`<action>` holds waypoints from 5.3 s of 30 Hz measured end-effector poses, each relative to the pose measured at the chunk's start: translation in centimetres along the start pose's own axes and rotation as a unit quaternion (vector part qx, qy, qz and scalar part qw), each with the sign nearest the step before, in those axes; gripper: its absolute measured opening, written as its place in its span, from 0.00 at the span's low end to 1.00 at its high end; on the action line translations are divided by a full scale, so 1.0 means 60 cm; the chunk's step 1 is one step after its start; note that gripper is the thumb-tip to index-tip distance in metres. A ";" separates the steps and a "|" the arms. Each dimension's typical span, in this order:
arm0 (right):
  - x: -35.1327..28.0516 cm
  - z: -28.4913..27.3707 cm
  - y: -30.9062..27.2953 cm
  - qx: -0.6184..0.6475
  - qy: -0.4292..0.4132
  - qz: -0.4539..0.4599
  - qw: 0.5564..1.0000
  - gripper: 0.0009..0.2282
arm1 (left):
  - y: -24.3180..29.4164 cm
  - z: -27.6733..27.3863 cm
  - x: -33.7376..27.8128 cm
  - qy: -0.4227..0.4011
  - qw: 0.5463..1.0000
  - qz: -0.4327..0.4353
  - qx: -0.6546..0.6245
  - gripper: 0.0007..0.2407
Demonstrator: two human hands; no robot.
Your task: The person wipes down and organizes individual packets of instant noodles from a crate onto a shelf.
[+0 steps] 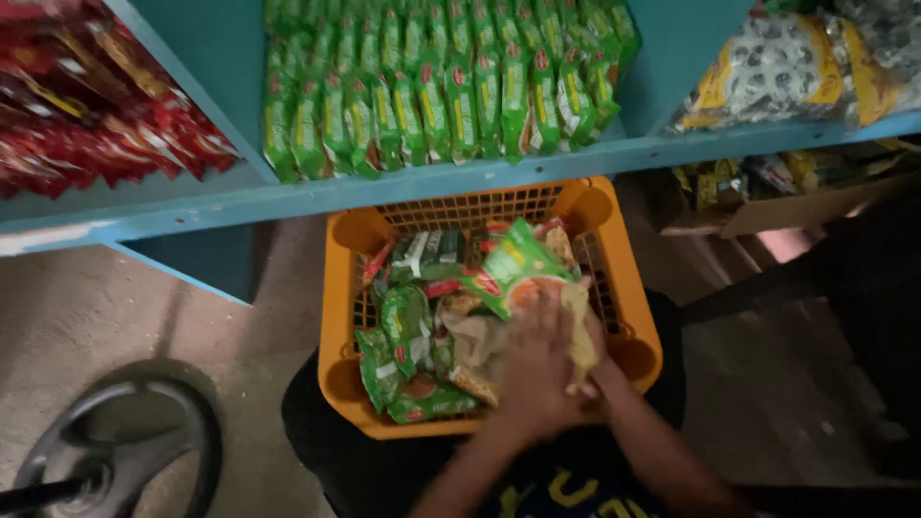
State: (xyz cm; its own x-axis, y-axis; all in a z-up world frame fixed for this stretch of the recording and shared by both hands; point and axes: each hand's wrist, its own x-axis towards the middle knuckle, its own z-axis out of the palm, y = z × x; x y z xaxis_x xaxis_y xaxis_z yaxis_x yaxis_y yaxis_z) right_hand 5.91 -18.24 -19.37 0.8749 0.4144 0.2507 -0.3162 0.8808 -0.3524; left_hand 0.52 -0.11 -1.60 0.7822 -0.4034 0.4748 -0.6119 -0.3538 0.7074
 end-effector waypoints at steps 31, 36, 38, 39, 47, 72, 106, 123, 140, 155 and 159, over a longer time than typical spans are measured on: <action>-0.007 0.133 0.039 -0.582 0.344 -0.049 0.735 0.26 | -0.124 -0.015 0.045 0.104 0.994 -0.020 0.030 0.30; -0.002 0.113 0.036 -0.333 0.298 -0.119 0.887 0.26 | -0.065 0.034 -0.022 0.192 0.980 -0.046 0.029 0.31; -0.045 0.005 0.032 -0.597 0.193 -0.180 0.757 0.25 | -0.046 0.061 -0.057 0.150 0.987 -0.009 0.054 0.33; -0.050 0.001 0.036 -0.598 0.196 -0.184 0.755 0.25 | -0.037 0.055 -0.058 0.147 0.988 -0.005 0.052 0.33; -0.121 -0.062 0.029 -0.853 0.128 -0.179 0.474 0.16 | -0.060 -0.026 0.014 0.021 0.987 0.075 0.141 0.29; -0.003 0.104 0.019 -0.412 0.412 -0.094 0.807 0.17 | -0.066 -0.043 -0.034 0.112 0.992 0.020 0.051 0.32; -0.006 0.086 0.077 -0.078 0.358 -0.017 0.930 0.21 | 0.035 -0.170 0.057 0.146 0.981 0.128 0.018 0.16; -0.080 -0.073 0.139 -0.493 0.468 -0.106 0.726 0.18 | -0.047 -0.061 -0.018 0.028 0.995 0.011 0.096 0.24; -0.026 0.133 0.120 -0.662 0.330 -0.182 0.648 0.16 | -0.049 -0.075 0.018 0.177 0.984 0.011 -0.002 0.18; -0.029 0.202 -0.014 -0.551 0.386 -0.039 0.739 0.25 | -0.252 -0.131 -0.132 0.023 0.950 -0.095 -0.297 0.14; -0.031 0.079 0.061 -0.564 0.402 -0.045 0.720 0.24 | -0.097 -0.080 -0.075 0.039 0.974 0.078 -0.208 0.12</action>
State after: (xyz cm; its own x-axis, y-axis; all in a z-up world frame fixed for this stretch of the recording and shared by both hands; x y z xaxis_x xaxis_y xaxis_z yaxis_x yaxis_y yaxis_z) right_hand 1.37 -14.73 -16.85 0.9459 -0.2998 -0.1245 -0.1423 -0.0380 -0.9891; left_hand 1.11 7.79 -5.33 0.7000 -0.3535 0.6205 -0.6362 0.0861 0.7667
